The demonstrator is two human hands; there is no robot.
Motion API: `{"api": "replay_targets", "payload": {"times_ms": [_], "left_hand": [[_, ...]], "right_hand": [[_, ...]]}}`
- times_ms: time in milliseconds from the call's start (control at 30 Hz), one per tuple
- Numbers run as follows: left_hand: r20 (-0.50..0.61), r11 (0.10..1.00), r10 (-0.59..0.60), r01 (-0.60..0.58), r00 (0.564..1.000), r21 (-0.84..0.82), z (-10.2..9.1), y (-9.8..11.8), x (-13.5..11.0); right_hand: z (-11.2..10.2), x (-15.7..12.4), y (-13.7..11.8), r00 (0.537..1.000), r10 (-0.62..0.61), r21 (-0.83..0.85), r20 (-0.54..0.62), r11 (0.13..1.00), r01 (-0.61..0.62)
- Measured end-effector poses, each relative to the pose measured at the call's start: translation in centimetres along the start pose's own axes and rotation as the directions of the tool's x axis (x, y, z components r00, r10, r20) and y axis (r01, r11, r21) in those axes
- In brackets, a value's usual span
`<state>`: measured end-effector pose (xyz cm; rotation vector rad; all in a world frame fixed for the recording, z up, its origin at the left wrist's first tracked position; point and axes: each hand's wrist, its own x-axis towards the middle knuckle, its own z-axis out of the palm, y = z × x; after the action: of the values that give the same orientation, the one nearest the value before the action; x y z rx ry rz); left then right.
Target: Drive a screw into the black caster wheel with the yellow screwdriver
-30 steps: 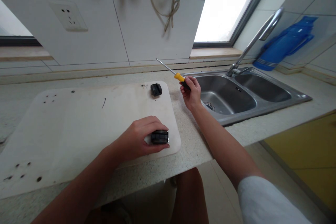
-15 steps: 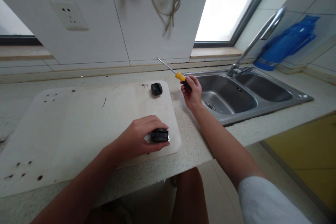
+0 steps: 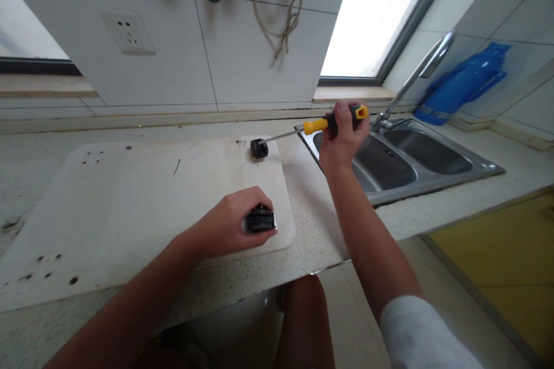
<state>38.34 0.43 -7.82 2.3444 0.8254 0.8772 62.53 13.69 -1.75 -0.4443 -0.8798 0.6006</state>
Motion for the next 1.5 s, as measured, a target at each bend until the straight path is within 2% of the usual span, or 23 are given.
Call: {"api": "replay_targets", "payload": {"times_ms": [33,67,100,133,200,233,300,367,433,533,600,733,967,1233,1400,1500], "left_hand": [[0.005,1.000,-0.004,0.004,1.000,-0.002,0.0,0.0,0.0],[0.008,1.000,-0.008,0.008,1.000,-0.002,0.0,0.0,0.0],[0.008,1.000,-0.010,0.010,1.000,-0.002,0.1,0.0,-0.1],[0.007,1.000,-0.010,0.010,1.000,-0.001,0.1,0.0,-0.1],[0.002,1.000,-0.012,0.012,1.000,0.000,0.3,-0.1,-0.1],[-0.001,1.000,-0.014,0.014,1.000,0.002,0.4,-0.1,-0.1],[-0.011,1.000,-0.016,0.016,1.000,0.003,0.5,-0.1,-0.1],[-0.020,1.000,-0.014,0.014,1.000,0.006,0.6,-0.1,-0.1],[-0.029,1.000,-0.013,0.014,0.999,0.016,0.6,-0.1,0.0],[-0.045,0.999,-0.018,0.019,0.999,0.037,0.5,0.0,0.0],[-0.051,0.999,-0.025,0.027,0.998,0.043,0.5,0.0,-0.1],[-0.051,0.998,-0.039,0.042,0.998,0.048,0.6,0.0,-0.3],[-0.058,0.994,-0.071,0.076,0.996,0.076,0.7,-0.2,-0.6],[-0.070,0.995,-0.047,0.053,0.996,0.088,0.8,-0.3,-0.8],[-0.047,0.994,-0.052,0.056,0.998,0.090,0.8,-0.5,-0.8],[-0.056,0.994,-0.035,0.040,0.998,0.102,0.9,-0.5,-0.6]], "right_hand": [[0.9,0.2,-1.1,0.991,-0.099,-0.028,0.092,0.994,0.102],[1.9,0.3,-2.3,0.962,-0.183,-0.039,0.204,0.980,0.195],[2.9,0.4,-3.4,0.915,-0.241,-0.027,0.325,0.964,0.263],[3.8,0.3,-4.5,0.851,-0.247,-0.018,0.463,0.958,0.288],[5.3,-0.1,-6.1,0.729,-0.244,0.017,0.639,0.952,0.304],[5.8,-0.4,-6.6,0.667,-0.257,0.049,0.700,0.948,0.314],[6.5,-1.3,-6.8,0.579,-0.280,0.083,0.766,0.935,0.344],[6.7,-2.3,-6.5,0.525,-0.297,0.094,0.798,0.921,0.378],[6.6,-3.1,-6.2,0.514,-0.265,0.049,0.816,0.918,0.394],[6.3,-4.0,-6.1,0.542,-0.183,-0.043,0.820,0.925,0.378],[6.1,-4.3,-6.1,0.525,-0.173,-0.041,0.833,0.928,0.370],[5.7,-4.5,-5.4,0.461,-0.167,-0.011,0.872,0.933,0.360],[6.0,-5.1,-2.7,0.463,-0.097,-0.098,0.881,0.920,0.379],[6.0,-5.5,-2.4,0.435,-0.128,-0.044,0.891,0.930,0.364],[5.3,-5.7,-3.6,0.454,-0.238,0.103,0.858,0.948,0.302],[4.7,-6.1,-4.8,0.505,-0.258,0.124,0.824,0.951,0.284]]}}
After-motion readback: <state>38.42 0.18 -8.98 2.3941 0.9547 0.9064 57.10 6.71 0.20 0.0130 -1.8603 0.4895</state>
